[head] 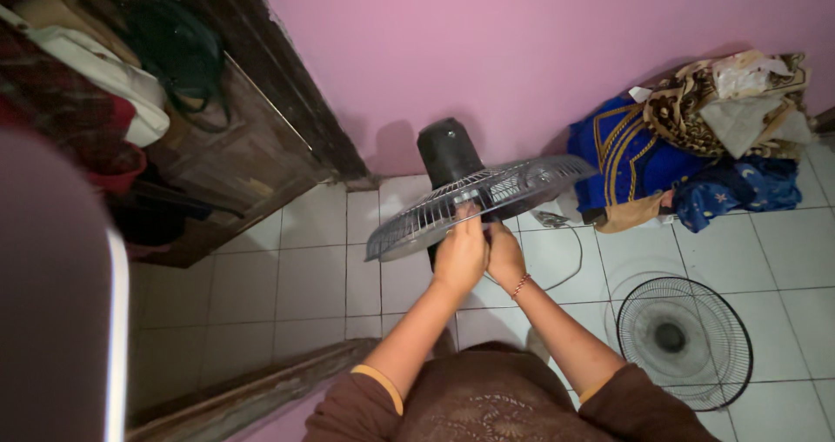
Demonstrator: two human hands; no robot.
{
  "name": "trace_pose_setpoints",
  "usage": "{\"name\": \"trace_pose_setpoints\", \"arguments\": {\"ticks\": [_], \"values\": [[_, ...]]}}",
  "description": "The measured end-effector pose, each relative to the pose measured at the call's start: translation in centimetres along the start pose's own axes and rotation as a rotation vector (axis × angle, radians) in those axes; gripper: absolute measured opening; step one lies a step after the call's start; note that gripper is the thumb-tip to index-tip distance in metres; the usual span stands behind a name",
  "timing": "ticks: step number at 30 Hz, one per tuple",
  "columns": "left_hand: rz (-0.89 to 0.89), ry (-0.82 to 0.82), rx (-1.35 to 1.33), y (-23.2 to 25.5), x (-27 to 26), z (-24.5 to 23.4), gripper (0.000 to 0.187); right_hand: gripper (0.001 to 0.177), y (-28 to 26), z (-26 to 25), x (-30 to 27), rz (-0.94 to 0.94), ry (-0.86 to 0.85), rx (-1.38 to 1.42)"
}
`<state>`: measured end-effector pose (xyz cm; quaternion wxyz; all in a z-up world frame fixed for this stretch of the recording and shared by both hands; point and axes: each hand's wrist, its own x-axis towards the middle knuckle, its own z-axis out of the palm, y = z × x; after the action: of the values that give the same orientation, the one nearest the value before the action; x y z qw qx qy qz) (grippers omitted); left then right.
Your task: The person unplugs a standing electric fan, then removes the front grille and the fan blades. They wipe the central hub area with a white cloth. The video ends before the fan is reassembled.
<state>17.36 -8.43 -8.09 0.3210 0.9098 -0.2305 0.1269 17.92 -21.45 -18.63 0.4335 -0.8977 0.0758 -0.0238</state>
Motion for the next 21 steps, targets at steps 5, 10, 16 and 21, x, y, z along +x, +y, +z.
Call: {"name": "trace_pose_setpoints", "arguments": {"ticks": [5,10,16,21], "values": [[-0.104,-0.308,0.130,-1.5,0.4,0.9,0.063,0.025,-0.2,0.4,-0.6,-0.003,0.047,-0.078],[-0.136,-0.355,0.188,-3.2,1.2,2.9,0.056,0.025,-0.7,0.2,-0.4,-0.006,0.081,-0.119],[-0.255,-0.301,0.066,-4.4,0.2,3.5,0.044,0.023,-1.3,0.7,-0.9,-0.018,0.147,-0.170],[-0.369,-0.223,-0.049,-4.0,-0.2,3.2,0.048,0.027,-1.6,-0.4,-1.1,-0.088,0.146,-0.171]]}}
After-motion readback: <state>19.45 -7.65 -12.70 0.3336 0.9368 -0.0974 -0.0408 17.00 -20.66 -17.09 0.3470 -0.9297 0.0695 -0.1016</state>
